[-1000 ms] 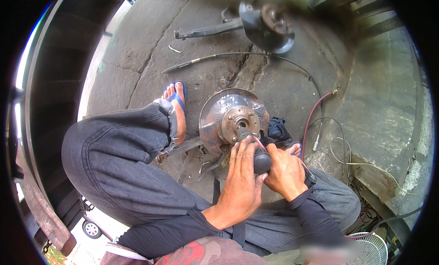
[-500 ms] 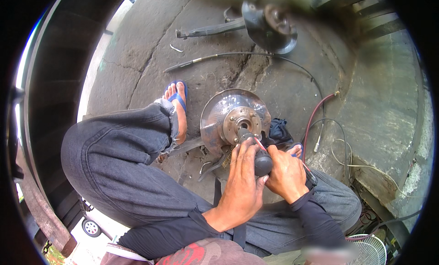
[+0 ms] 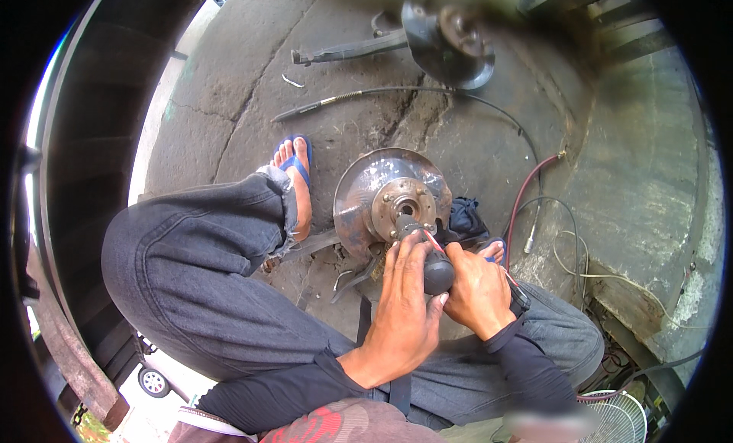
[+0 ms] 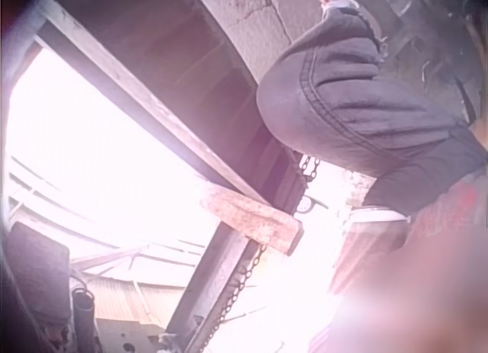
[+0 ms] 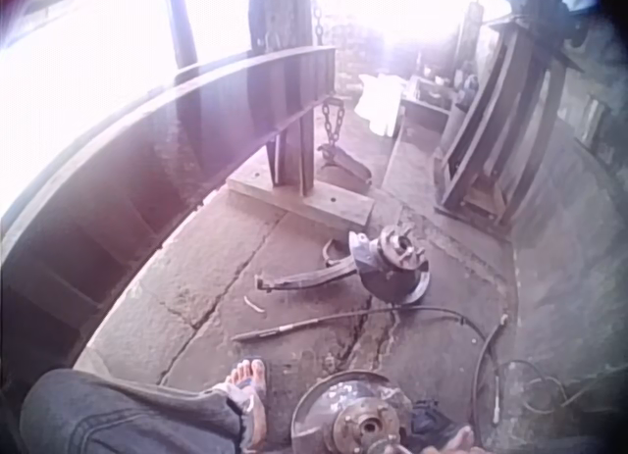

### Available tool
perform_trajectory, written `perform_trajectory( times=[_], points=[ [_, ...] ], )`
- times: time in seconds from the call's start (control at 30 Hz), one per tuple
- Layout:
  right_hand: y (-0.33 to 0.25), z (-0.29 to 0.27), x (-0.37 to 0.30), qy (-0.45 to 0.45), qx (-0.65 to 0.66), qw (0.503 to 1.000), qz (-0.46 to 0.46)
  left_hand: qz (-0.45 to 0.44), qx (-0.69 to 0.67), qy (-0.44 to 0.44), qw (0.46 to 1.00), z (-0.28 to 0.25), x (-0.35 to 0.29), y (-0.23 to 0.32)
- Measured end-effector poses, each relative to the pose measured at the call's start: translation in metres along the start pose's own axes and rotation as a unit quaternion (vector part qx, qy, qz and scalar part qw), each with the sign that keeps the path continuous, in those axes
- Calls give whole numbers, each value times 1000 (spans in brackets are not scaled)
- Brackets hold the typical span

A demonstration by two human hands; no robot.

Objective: The person sits on the workshop floor and uses a cordless drill to remove bolts from a brake drum. They swap drill bits and continue unscrewing fasteners from the drum hub.

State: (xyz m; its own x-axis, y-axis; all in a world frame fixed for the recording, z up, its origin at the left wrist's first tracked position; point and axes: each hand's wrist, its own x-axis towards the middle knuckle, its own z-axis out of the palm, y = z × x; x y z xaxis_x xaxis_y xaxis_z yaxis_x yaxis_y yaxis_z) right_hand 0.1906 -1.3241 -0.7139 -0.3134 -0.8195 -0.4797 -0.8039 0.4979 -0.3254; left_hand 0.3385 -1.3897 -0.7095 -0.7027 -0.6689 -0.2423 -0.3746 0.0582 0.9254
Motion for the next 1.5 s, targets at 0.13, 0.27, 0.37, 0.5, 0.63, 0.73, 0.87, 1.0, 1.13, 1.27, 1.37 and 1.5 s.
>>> perform_trajectory(
  times=[0.13,0.27,0.37,0.5,0.63,0.73,0.87,1.0,1.13,1.27,1.37,1.5],
  points=[
    [0,2,1,0,-1,1000,9,15,1,8,1000,1,1,-2],
    [-1,0,4,-5,0,1000,23,20,-2,17,1000,2,5,-3],
    [-2,-2,6,-11,-1,1000,25,20,-2,21,1000,2,6,-2],
    [-2,-4,7,-8,3,1000,18,21,-3,22,1000,0,7,-1],
    [-2,-3,9,3,7,1000,14,28,-2,26,999,0,9,-1],
    [-1,-5,9,-15,1,1000,23,21,3,25,999,0,10,0],
    [-1,-6,10,-24,0,999,33,21,-3,24,999,1,11,0],
    [1,-5,12,-9,10,1000,23,21,-1,27,999,3,12,0],
    [3,-4,10,-11,9,1000,14,7,-3,20,1000,3,10,0],
    [3,-4,7,-1,3,1000,15,10,1,20,1000,4,8,1],
    [3,-3,5,-27,-3,999,19,7,3,17,1000,3,5,1],
    [5,1,2,-13,3,1000,3,13,-3,-7,1000,2,1,-1]
  ],
)
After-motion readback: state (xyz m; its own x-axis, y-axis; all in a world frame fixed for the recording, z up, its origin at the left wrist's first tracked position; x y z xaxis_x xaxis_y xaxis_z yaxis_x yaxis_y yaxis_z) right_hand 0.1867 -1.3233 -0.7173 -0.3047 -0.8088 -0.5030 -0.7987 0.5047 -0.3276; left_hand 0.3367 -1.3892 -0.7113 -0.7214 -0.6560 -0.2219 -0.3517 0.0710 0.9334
